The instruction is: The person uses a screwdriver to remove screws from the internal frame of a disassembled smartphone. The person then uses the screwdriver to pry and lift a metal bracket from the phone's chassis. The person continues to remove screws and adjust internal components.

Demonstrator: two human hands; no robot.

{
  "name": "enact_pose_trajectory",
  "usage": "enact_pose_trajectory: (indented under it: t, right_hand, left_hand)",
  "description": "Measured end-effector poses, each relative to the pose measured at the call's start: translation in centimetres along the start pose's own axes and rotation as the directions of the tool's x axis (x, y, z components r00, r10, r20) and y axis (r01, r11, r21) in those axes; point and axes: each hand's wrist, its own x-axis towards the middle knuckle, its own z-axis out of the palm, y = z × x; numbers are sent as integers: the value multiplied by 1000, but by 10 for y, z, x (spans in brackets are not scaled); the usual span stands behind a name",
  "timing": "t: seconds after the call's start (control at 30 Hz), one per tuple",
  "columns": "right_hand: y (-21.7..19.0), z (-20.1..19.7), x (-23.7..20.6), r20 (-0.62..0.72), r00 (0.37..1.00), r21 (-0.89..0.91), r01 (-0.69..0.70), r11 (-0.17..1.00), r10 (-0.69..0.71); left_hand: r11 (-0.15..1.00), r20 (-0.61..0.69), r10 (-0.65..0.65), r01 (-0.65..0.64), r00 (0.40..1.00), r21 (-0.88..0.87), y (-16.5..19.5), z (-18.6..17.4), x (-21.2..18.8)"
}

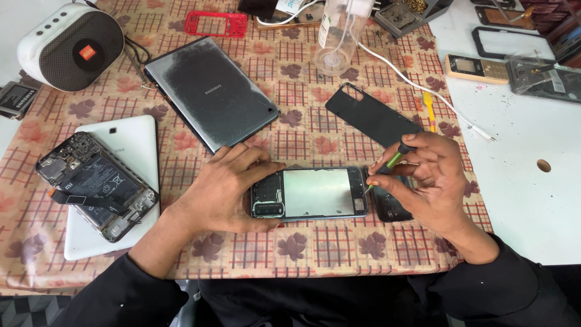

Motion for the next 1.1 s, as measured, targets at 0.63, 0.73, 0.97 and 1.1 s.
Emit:
enact_pose_trajectory:
  t: [0.63,0.73,0.97,1.1]
  right_hand:
    - [16,-19,3,153,980,282,-164,945,124]
    - [18,-19,6,142,979,363,-189,912,146]
    - [12,-18,3,102,978,360,-207,910,182]
    - [12,-19,6,48,990,250,-137,958,129]
  left_hand:
    - [1000,11,-8,8,1000,9,-1,0,1]
    - [1000,6,-5,5,1000,6,0,0,1]
    - [1000,7,-18,18,1000,8,0,0,0]
    - [1000,4,-4,4,1000,11,0,1,1]
